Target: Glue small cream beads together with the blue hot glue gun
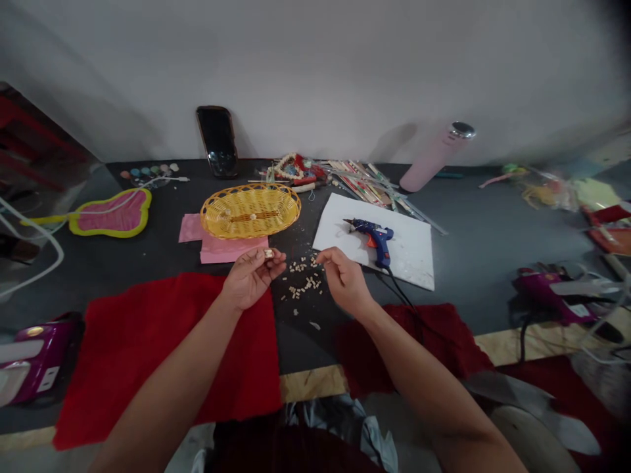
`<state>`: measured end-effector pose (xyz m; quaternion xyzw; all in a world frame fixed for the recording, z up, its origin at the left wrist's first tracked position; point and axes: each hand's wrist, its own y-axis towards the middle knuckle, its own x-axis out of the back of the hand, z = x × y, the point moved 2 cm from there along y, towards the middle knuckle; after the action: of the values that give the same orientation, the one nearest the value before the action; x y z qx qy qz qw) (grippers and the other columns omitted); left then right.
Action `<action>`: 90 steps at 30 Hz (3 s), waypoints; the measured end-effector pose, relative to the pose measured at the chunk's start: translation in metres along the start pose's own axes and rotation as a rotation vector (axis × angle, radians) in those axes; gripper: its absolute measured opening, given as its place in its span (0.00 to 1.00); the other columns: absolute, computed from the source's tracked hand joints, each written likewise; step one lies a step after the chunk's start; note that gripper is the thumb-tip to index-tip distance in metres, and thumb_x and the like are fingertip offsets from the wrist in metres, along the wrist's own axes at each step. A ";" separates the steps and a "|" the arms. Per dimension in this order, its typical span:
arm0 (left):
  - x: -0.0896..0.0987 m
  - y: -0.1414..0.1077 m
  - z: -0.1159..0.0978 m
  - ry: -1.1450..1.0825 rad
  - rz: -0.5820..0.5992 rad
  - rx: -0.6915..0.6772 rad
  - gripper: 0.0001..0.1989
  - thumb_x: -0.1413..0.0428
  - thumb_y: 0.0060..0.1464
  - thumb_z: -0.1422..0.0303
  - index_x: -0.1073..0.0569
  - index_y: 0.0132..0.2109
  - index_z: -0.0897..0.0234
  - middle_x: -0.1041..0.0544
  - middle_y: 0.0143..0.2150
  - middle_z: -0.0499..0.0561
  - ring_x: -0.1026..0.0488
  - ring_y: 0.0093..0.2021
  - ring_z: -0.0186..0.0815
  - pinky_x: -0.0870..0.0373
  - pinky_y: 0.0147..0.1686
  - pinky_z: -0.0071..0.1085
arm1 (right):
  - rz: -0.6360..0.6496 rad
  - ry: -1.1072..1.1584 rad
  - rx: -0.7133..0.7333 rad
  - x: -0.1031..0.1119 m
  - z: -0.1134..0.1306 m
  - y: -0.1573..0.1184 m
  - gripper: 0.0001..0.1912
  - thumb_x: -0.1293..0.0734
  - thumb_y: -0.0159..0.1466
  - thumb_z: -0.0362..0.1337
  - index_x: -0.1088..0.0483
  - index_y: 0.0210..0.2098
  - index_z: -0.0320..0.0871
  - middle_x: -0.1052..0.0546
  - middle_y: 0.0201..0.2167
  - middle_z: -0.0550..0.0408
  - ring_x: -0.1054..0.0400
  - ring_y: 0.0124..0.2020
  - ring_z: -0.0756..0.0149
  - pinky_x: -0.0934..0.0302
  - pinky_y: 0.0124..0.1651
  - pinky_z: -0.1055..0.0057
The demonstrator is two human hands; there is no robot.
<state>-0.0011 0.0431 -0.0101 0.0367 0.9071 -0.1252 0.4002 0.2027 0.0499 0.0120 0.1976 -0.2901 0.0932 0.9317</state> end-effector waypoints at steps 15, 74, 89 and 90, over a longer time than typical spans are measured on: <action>0.000 0.000 0.003 0.013 0.058 -0.010 0.06 0.41 0.48 0.70 0.24 0.35 0.69 0.23 0.37 0.54 0.26 0.40 0.34 0.27 0.42 0.30 | 0.005 -0.070 0.255 -0.009 0.008 0.003 0.12 0.43 0.64 0.27 0.30 0.38 0.43 0.25 0.32 0.52 0.34 0.37 0.64 0.38 0.42 0.65; -0.001 -0.001 0.005 0.015 0.065 0.024 0.06 0.40 0.48 0.71 0.24 0.35 0.69 0.23 0.36 0.54 0.25 0.39 0.34 0.26 0.42 0.30 | 0.460 -0.446 0.465 -0.023 0.013 -0.010 0.08 0.37 0.61 0.31 0.28 0.37 0.46 0.28 0.36 0.53 0.41 0.41 0.62 0.45 0.42 0.65; -0.003 -0.002 0.004 0.026 0.057 0.023 0.05 0.40 0.48 0.71 0.24 0.34 0.69 0.23 0.35 0.53 0.25 0.38 0.33 0.27 0.42 0.30 | 0.401 -0.407 0.455 -0.026 0.013 -0.008 0.06 0.37 0.63 0.34 0.28 0.34 0.46 0.27 0.34 0.52 0.39 0.39 0.63 0.43 0.41 0.65; -0.003 -0.002 0.004 0.035 0.062 0.022 0.05 0.40 0.48 0.71 0.24 0.34 0.69 0.23 0.35 0.53 0.25 0.38 0.33 0.27 0.42 0.29 | 0.378 -0.365 0.441 -0.024 0.013 -0.007 0.06 0.38 0.63 0.34 0.28 0.34 0.46 0.27 0.35 0.52 0.39 0.39 0.63 0.42 0.42 0.65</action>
<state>0.0031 0.0404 -0.0101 0.0714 0.9109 -0.1222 0.3877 0.1783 0.0368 0.0053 0.3506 -0.4563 0.2877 0.7655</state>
